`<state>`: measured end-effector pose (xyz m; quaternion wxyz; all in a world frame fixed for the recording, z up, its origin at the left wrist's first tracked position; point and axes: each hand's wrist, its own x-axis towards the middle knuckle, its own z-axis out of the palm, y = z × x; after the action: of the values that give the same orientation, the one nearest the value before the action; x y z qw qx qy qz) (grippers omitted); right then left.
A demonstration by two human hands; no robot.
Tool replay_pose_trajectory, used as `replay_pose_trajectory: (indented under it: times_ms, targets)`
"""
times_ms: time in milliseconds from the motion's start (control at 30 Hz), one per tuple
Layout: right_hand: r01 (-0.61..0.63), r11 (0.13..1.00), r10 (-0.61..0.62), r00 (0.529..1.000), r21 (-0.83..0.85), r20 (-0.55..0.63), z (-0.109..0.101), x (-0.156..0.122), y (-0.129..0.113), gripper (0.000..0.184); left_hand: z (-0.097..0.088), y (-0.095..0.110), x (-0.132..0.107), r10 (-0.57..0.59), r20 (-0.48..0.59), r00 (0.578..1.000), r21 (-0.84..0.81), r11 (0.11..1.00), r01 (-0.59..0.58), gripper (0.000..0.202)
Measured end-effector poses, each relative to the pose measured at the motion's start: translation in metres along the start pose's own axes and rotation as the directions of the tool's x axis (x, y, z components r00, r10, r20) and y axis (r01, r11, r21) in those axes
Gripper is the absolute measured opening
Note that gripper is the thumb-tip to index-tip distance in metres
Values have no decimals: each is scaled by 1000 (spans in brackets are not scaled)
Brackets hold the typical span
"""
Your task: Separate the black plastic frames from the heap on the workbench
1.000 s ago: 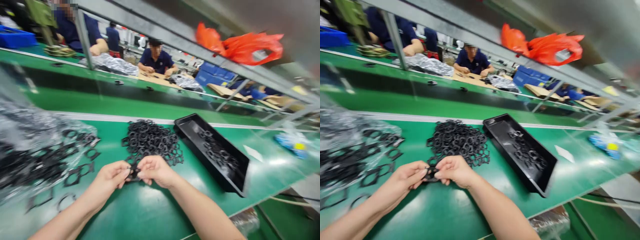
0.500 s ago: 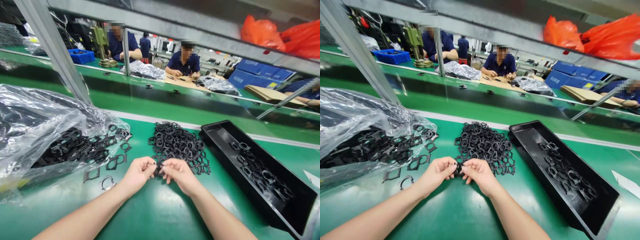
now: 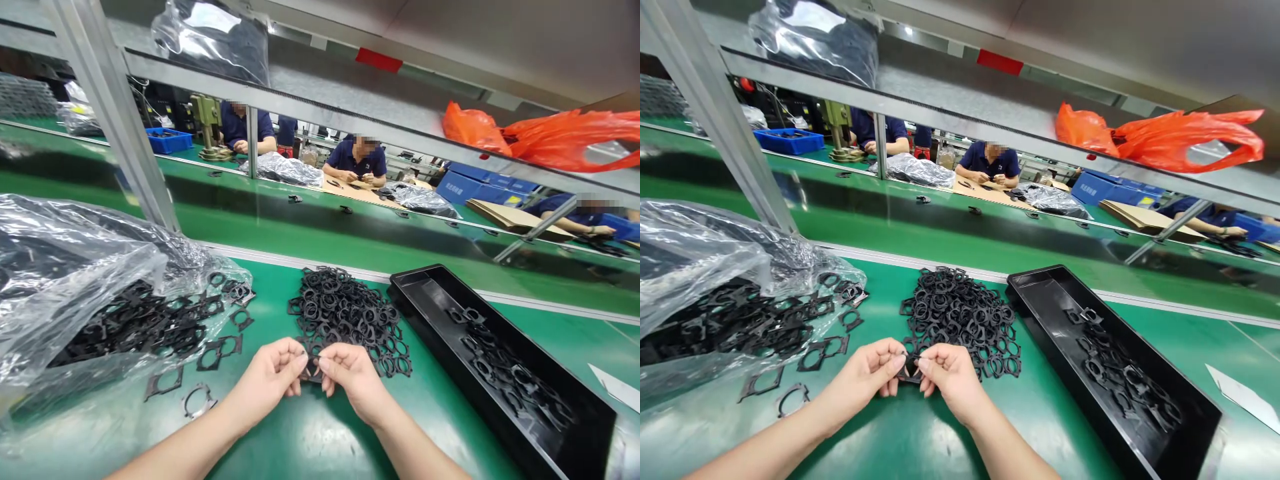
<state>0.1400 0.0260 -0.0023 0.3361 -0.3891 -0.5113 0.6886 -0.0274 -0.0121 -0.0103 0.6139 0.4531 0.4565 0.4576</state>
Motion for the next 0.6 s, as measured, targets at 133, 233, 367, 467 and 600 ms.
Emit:
replay_pose_trajectory:
  times_ms: [133,233,367,467,600]
  targets:
    - [13,994,-12,1000,-110,12,2,-1,1,34,2,-4,0,65,-82,994,179,983,-49,28]
    - [8,997,-4,999,-80,54,4,-2,1,34,2,-3,-1,48,-73,996,159,987,-36,32]
    - [0,1000,0,999,-6,54,8,-1,4,36,0,0,-1,102,-111,989,216,973,-76,29]
    - [-12,1000,13,999,-24,43,11,0,7,38,0,-1,-2,135,-127,983,309,947,-90,27]
    - [3,998,0,999,-70,49,11,-1,7,35,-1,-2,-3,132,-93,987,394,915,-85,28]
